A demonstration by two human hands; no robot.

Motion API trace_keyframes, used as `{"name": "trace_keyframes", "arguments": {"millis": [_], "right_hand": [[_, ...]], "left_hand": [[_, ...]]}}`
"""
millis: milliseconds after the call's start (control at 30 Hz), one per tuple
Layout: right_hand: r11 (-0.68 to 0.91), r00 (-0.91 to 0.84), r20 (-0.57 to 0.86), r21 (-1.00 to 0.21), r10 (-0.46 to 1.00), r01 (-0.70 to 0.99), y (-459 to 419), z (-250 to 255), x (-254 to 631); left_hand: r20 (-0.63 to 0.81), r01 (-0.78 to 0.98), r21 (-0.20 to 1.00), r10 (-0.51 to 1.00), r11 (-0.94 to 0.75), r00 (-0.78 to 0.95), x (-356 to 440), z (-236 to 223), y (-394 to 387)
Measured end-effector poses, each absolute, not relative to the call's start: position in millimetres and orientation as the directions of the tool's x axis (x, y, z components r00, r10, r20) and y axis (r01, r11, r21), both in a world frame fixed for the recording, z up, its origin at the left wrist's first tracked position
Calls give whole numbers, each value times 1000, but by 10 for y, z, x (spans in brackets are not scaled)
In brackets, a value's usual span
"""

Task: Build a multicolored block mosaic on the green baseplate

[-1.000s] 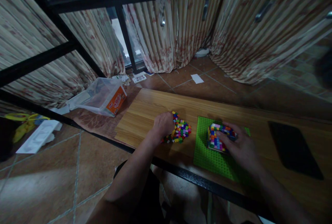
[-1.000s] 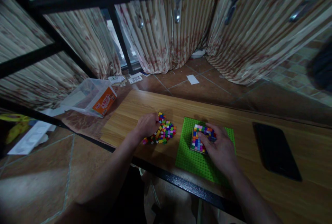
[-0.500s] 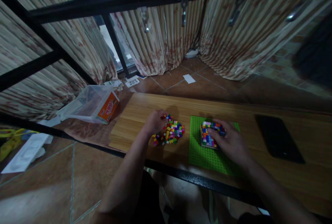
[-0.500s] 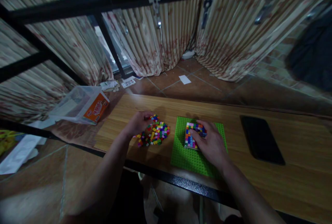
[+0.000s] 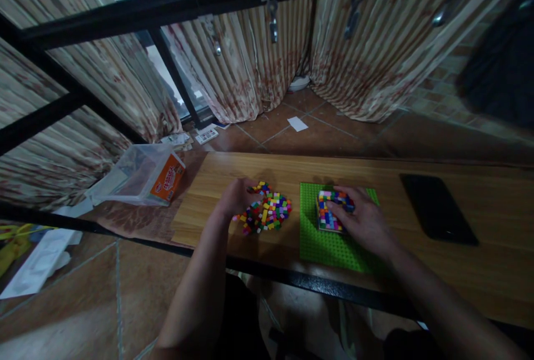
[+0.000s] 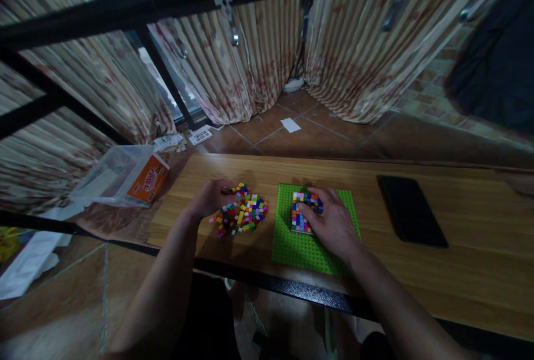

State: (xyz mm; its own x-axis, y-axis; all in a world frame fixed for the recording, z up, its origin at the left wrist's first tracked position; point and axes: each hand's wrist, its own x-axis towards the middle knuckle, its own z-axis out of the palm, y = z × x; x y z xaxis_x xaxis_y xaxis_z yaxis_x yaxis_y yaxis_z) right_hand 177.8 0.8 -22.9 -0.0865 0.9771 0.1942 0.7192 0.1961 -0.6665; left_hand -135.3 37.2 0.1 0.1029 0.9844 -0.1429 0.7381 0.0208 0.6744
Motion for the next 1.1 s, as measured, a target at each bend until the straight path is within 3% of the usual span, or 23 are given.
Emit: {"name": "trace_keyframes", "arguments": {"millis": [167,333,433,667,867,1100], "right_hand": [[207,-95,203,-657,975,725,12,-243,1776],[225,4,322,-669,947,708,39,-172,1765],[242,101,406,-706,908,666,8,-39,1719],[240,-34,244,-901,969,363,-206,129,1518],[157,42,173,-953,984,257,-205,111,1563],[155,50,168,-969,985,192,-164,132,1588]], "left_hand": [[-201,680,733,966,38,164,-1411,54,368],[-143,433,901,951,10,276,-1175,185,301],[-170,259,961,950,101,261,-853,222,212],[-73,-159,983,987,96,143,-212,215,26],[-59,-241,966,988,92,139,-106,198,7],[-40,-214,973,975,88,221,-64,172,2]]}}
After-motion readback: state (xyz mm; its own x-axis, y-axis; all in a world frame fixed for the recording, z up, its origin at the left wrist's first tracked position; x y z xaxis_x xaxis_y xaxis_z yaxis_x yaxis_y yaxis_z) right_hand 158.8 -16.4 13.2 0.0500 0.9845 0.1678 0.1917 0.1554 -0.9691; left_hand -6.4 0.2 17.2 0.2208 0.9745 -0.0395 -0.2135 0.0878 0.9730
